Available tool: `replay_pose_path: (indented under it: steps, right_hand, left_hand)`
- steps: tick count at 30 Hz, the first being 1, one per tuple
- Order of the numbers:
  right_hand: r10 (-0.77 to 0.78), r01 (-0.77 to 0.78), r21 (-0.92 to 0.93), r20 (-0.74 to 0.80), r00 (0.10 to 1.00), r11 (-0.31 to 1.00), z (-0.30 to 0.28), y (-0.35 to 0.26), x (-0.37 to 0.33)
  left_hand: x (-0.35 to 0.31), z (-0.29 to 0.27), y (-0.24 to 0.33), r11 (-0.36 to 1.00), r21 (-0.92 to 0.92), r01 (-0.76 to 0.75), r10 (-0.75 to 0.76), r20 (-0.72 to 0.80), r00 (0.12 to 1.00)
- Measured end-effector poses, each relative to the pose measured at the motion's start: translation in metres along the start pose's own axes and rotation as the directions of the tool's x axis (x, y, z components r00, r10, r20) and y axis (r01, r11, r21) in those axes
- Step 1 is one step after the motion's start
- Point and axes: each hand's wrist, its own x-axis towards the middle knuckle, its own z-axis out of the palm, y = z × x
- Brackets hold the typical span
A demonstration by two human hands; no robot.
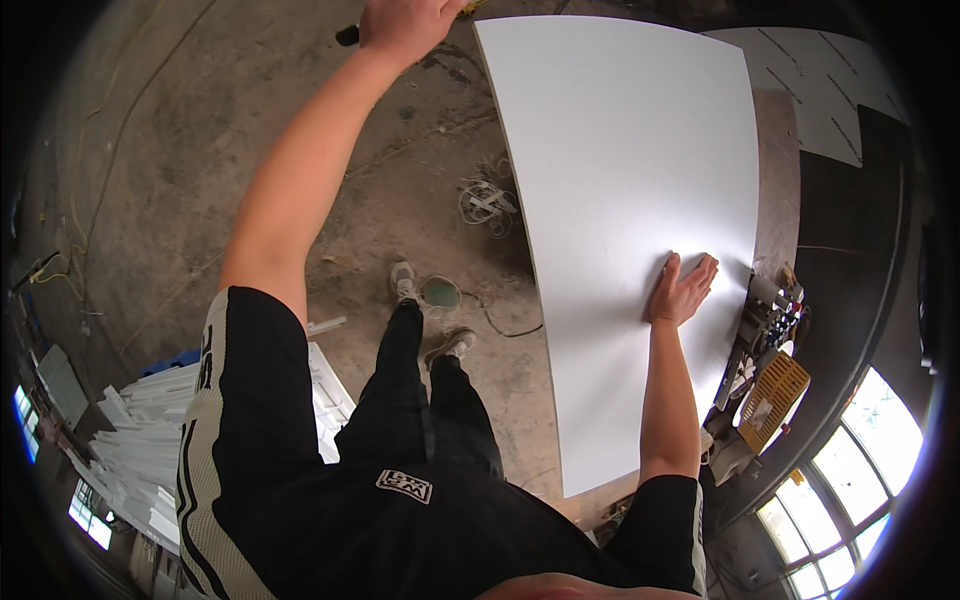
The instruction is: The person trims the excess white edge banding from the curved edge of a white board using a utility knife and pulls the waste strip away by hand.
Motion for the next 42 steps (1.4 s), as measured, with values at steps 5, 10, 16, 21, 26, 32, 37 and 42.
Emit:
replay_pose_path:
  steps: [5, 10, 16, 21, 26, 32, 37, 42]
  right_hand:
    - [0.014, -0.014, 0.003, -0.011, 1.0, 1.0, -0.001, 0.004, -0.001]
    - [0.003, -0.003, 0.02, -0.007, 1.0, 1.0, -0.001, 0.002, -0.001]
    - [-0.005, 0.005, 0.018, -0.01, 1.0, 1.0, 0.002, 0.002, 0.0]
    - [0.003, -0.003, 0.021, -0.015, 1.0, 1.0, -0.003, 0.001, -0.001]
    - [0.005, -0.005, 0.018, -0.013, 1.0, 1.0, -0.002, 0.0, -0.001]
    - [0.008, -0.007, 0.024, -0.036, 0.999, 1.0, 0.001, -0.002, 0.0]
    - [-0.001, 0.002, 0.025, -0.044, 0.999, 1.0, -0.001, 0.002, -0.002]
    - [0.003, -0.001, 0.047, -0.041, 0.999, 0.999, -0.001, -0.001, -0.001]
  left_hand:
    - [-0.072, -0.004, 0.056, 0.963, -0.205, -0.175, 0.157, -0.097, 0.983]
    - [-0.049, 0.027, 0.029, 0.967, -0.191, -0.17, 0.128, -0.211, 0.969]
    - [-0.019, 0.026, 0.001, 0.987, -0.139, 0.083, -0.1, -0.12, 0.988]
    - [-0.07, 0.006, 0.044, 0.955, -0.211, -0.207, 0.19, -0.099, 0.977]
    - [-0.014, 0.01, 0.01, 0.994, -0.001, -0.107, 0.107, -0.049, 0.993]
    - [-0.013, 0.01, 0.0, 0.902, -0.258, 0.345, -0.294, 0.216, 0.931]
    - [-0.043, 0.01, 0.03, 0.733, -0.604, 0.313, -0.278, 0.153, 0.948]
    - [-0.035, -0.002, 0.041, 0.884, -0.464, 0.054, -0.128, -0.13, 0.983]
